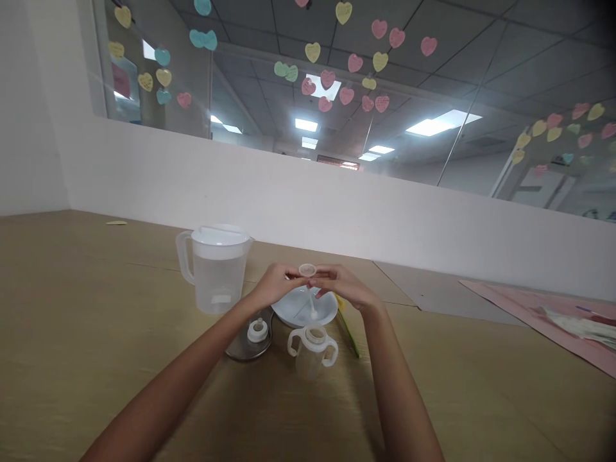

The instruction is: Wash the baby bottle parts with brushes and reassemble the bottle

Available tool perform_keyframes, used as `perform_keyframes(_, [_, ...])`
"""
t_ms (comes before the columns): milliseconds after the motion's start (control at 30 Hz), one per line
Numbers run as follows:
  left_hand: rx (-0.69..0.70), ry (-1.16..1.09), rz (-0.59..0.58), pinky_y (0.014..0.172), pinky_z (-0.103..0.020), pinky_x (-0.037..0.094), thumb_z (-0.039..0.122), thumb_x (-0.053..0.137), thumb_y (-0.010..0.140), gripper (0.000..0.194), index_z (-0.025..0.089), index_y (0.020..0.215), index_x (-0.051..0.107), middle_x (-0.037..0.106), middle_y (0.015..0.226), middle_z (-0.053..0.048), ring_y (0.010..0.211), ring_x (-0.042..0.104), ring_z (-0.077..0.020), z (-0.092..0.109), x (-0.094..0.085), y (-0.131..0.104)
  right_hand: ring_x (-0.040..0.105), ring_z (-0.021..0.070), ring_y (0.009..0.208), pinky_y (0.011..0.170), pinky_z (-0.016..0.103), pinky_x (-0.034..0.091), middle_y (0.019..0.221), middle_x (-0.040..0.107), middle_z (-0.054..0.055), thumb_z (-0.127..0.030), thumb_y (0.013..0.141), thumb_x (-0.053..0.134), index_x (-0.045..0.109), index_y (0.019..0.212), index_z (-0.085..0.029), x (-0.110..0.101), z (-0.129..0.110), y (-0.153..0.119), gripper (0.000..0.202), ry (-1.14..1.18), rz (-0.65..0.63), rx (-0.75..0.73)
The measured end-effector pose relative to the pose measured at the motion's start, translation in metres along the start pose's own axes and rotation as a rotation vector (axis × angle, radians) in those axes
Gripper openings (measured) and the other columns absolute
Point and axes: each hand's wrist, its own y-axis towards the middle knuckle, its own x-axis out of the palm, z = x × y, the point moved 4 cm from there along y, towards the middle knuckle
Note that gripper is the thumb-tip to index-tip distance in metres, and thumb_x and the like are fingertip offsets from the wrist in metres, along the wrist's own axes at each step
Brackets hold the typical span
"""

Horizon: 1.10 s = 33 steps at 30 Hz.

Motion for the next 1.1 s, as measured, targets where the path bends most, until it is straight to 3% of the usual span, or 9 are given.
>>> perform_keyframes(133, [-0.021, 0.280, 0.002, 0.055, -0.022, 0.035, 0.048, 0.046, 0.078, 0.040, 0.017, 0.079, 0.070, 0.066, 0.068, -0.002, 0.065, 0.056, -0.0157, 0.006, 0.000, -0.003, 0.058, 0.0162, 0.084, 0.064, 0.024, 0.046, 0.090, 0.066, 0.006, -0.033, 0.064, 0.067, 0.067, 0.091, -0.016, 0.004, 0.000, 0.004, 0.032, -0.023, 0.073, -0.033])
perform_keyframes(233, [-0.101, 0.571, -0.174, 0.057, -0.023, 0.036, 0.045, 0.051, 0.075, 0.034, 0.020, 0.090, 0.069, 0.068, 0.080, -0.005, 0.071, 0.059, -0.0177, 0.003, -0.004, -0.008, 0.057, 0.0145, 0.080, 0.063, 0.023, 0.045, 0.089, 0.066, 0.007, -0.035, 0.063, 0.067, 0.065, 0.092, -0.015, -0.004, 0.018, 0.011, 0.035, 0.054, 0.160, 0.021])
perform_keyframes(333, [-0.233, 0.751, -0.387, 0.056, -0.024, 0.037, 0.034, 0.067, 0.059, 0.024, 0.019, 0.078, 0.070, 0.069, 0.076, -0.007, 0.068, 0.060, -0.0207, -0.009, -0.009, -0.020, 0.054, 0.0117, 0.073, 0.055, 0.020, 0.041, 0.092, 0.065, 0.008, -0.037, 0.063, 0.065, 0.065, 0.092, -0.014, -0.015, 0.040, 0.016, 0.037, 0.074, 0.251, 0.099])
perform_keyframes(400, [-0.309, 0.797, -0.462, 0.053, -0.025, 0.038, 0.026, 0.073, 0.047, 0.020, 0.018, 0.064, 0.069, 0.068, 0.068, -0.008, 0.062, 0.060, -0.0221, -0.018, -0.012, -0.027, 0.051, 0.0101, 0.066, 0.048, 0.018, 0.037, 0.090, 0.065, 0.008, -0.035, 0.062, 0.065, 0.065, 0.087, -0.013, -0.022, 0.053, 0.017, 0.033, 0.037, 0.302, 0.154])
perform_keyframes(567, [-0.387, 0.822, -0.612, 0.051, -0.026, 0.040, 0.027, 0.071, 0.049, 0.012, 0.018, 0.054, 0.066, 0.067, 0.062, -0.007, 0.055, 0.058, -0.0207, -0.033, -0.012, -0.036, 0.050, 0.0091, 0.061, 0.044, 0.017, 0.036, 0.085, 0.063, 0.007, -0.030, 0.066, 0.058, 0.063, 0.081, -0.012, -0.032, 0.078, 0.017, 0.024, -0.121, 0.311, 0.215])
perform_keyframes(700, [-0.387, 0.819, -0.658, 0.050, -0.026, 0.041, 0.025, 0.068, 0.050, 0.011, 0.018, 0.058, 0.067, 0.069, 0.069, -0.008, 0.058, 0.059, -0.0208, -0.040, -0.004, -0.035, 0.053, 0.0103, 0.061, 0.051, 0.019, 0.042, 0.076, 0.062, 0.004, -0.025, 0.069, 0.053, 0.063, 0.078, -0.013, -0.034, 0.090, 0.019, 0.018, -0.297, 0.276, 0.245])
perform_keyframes(833, [-0.394, 0.854, -0.663, 0.054, -0.027, 0.044, 0.022, 0.069, 0.047, 0.014, 0.015, 0.060, 0.068, 0.069, 0.073, -0.012, 0.063, 0.061, -0.0230, -0.049, 0.010, -0.032, 0.054, 0.0125, 0.063, 0.057, 0.021, 0.041, 0.066, 0.061, 0.003, -0.013, 0.061, 0.057, 0.063, 0.064, -0.014, -0.029, 0.101, 0.025, 0.007, -0.472, 0.280, 0.270])
perform_keyframes(933, [-0.394, 0.882, -0.671, 0.056, -0.029, 0.045, 0.013, 0.069, 0.042, 0.015, 0.012, 0.057, 0.067, 0.068, 0.073, -0.016, 0.065, 0.062, -0.0259, -0.055, 0.017, -0.030, 0.055, 0.0151, 0.070, 0.063, 0.023, 0.040, 0.065, 0.063, 0.005, -0.003, 0.055, 0.057, 0.062, 0.054, -0.014, -0.016, 0.110, 0.030, 0.012, -0.601, 0.275, 0.284])
perform_keyframes(1100, [-0.381, 0.870, -0.687, 0.053, -0.027, 0.043, 0.005, 0.064, 0.044, 0.013, 0.011, 0.055, 0.065, 0.068, 0.069, -0.012, 0.061, 0.061, -0.0236, -0.048, 0.009, -0.029, 0.057, 0.0149, 0.066, 0.062, 0.022, 0.039, 0.059, 0.064, 0.003, -0.004, 0.052, 0.061, 0.063, 0.053, -0.015, 0.004, 0.112, 0.030, 0.011, -0.652, 0.161, 0.289])
